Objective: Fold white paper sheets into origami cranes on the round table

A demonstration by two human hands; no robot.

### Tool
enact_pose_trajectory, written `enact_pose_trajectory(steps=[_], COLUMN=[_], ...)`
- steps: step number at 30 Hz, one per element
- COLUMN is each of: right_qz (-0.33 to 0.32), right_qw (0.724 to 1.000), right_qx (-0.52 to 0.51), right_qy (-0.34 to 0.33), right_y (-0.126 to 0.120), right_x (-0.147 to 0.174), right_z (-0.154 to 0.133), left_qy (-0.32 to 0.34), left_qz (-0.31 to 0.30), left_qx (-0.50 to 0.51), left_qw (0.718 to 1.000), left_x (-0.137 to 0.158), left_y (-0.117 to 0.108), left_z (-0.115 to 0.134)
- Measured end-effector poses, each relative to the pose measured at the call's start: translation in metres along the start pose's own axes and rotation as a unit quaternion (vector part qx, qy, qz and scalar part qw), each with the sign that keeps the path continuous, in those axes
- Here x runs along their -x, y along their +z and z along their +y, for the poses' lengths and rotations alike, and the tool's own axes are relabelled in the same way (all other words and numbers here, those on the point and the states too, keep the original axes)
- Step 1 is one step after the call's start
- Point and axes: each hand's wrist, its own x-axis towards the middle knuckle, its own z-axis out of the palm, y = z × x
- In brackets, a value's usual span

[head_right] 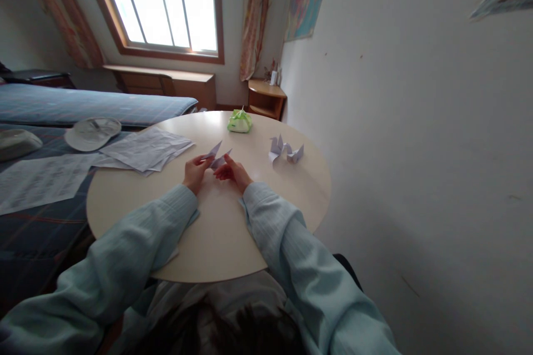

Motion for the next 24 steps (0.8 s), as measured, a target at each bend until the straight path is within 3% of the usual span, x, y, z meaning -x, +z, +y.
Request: enact_pose_trajectory(steps=[24], right_qz=[-0.011], right_qw=[1.000], right_qx=[-0.008], right_qy=[-0.007], right_y=[-0.0005], right_x=[-0.0010], right_z=[0.0015], left_qy=[-0.002], left_qz=[0.007], left_qx=[-0.002], left_qw=[1.000], left_x=[-0.0011], left_y=[-0.0003], left_z=[-0.0015])
